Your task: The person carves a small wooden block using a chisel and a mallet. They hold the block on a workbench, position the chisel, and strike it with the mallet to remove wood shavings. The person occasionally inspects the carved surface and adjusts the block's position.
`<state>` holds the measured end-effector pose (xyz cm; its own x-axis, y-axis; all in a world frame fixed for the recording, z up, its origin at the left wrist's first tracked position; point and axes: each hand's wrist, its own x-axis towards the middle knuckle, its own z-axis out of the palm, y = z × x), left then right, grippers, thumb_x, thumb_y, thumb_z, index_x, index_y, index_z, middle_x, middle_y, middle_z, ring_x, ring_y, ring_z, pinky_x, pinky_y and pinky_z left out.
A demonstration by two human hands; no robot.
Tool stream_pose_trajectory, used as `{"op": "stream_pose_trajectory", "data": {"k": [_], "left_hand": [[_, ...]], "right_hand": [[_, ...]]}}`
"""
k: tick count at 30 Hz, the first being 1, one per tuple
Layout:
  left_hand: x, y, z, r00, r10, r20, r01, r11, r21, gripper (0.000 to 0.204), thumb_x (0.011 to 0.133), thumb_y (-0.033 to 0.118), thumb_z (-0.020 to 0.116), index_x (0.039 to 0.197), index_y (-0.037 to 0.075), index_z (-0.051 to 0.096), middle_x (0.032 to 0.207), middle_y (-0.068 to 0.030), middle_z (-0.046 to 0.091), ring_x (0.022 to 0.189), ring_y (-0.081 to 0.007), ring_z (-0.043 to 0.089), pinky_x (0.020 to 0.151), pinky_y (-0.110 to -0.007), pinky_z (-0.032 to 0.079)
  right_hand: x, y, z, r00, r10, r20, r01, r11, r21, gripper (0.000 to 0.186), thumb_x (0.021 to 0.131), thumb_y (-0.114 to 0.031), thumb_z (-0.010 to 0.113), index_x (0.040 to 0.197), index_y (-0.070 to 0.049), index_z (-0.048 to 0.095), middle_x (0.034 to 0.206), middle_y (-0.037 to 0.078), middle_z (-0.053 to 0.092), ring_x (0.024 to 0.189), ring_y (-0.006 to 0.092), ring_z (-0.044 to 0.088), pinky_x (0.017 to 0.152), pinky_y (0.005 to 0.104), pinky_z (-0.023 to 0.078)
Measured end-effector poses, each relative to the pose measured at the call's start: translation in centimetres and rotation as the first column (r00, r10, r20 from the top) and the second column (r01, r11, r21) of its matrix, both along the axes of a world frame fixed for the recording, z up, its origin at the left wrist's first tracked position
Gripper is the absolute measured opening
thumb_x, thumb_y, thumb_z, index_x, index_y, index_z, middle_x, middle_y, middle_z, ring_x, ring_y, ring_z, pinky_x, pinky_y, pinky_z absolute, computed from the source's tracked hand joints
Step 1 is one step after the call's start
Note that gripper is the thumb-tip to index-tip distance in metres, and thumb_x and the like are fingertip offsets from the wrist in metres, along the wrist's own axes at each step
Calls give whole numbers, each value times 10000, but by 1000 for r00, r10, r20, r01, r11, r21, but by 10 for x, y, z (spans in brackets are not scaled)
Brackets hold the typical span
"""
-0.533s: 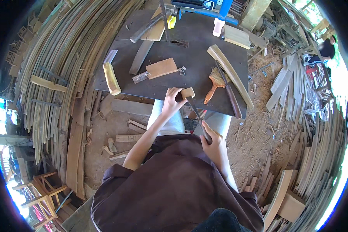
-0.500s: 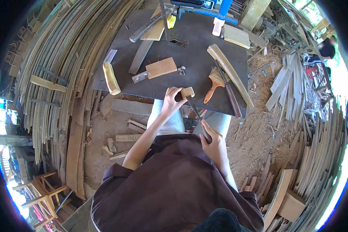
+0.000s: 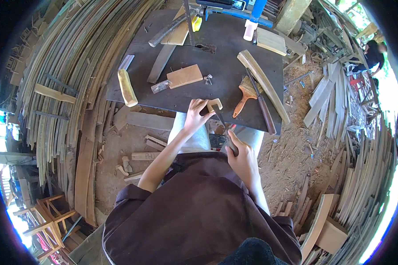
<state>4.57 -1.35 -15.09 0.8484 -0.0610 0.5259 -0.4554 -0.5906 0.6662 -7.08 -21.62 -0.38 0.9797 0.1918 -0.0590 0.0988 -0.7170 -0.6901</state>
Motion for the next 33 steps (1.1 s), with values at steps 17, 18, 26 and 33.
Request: {"op": "stream_pose_trajectory", "data": {"k": [17, 18, 26, 33], "left_hand": [[4, 3, -3, 1000, -5, -8, 5, 1000, 1, 506, 711, 131, 837, 1156, -23, 652, 1028, -153, 638, 991, -344, 568, 895, -429, 477], [6, 4, -3, 999, -9, -50, 10, 1000, 11, 562, 719, 111, 825, 1222, -17, 610, 1087, -161, 623, 1037, -354, 558, 926, -434, 468], [-32, -7, 64, 990, -119, -74, 122, 992, 37, 995, 747, 56, 763, 1567, 96, 202, 1519, -185, 362, 1423, -401, 322, 1190, -526, 255], [-61, -24, 86, 877, -471, -91, 463, 881, -103, 667, 715, 73, 761, 1345, 76, 540, 1138, -127, 632, 1162, -335, 568, 1170, -559, 293]], "right_hand": [[10, 6, 2, 999, 38, -31, -37, 998, 56, 505, 921, -180, 610, 1410, -97, 516, 969, 297, 645, 891, 471, 650, 796, 524, 521], [6, 5, 4, 999, 40, -33, -37, 996, 84, 499, 926, -174, 602, 1410, -91, 514, 1026, 307, 637, 925, 474, 645, 818, 525, 518], [3, -1, 1, 997, 79, -5, -69, 902, 426, 424, 924, -35, 564, 1348, -26, 554, 1300, 243, 518, 1221, 404, 529, 1032, 439, 430], [2, 24, 12, 1000, -7, -25, 19, 829, 559, 242, 943, -34, 593, 1163, -4, 497, 1102, 171, 500, 926, 257, 592, 777, 372, 496]]}}
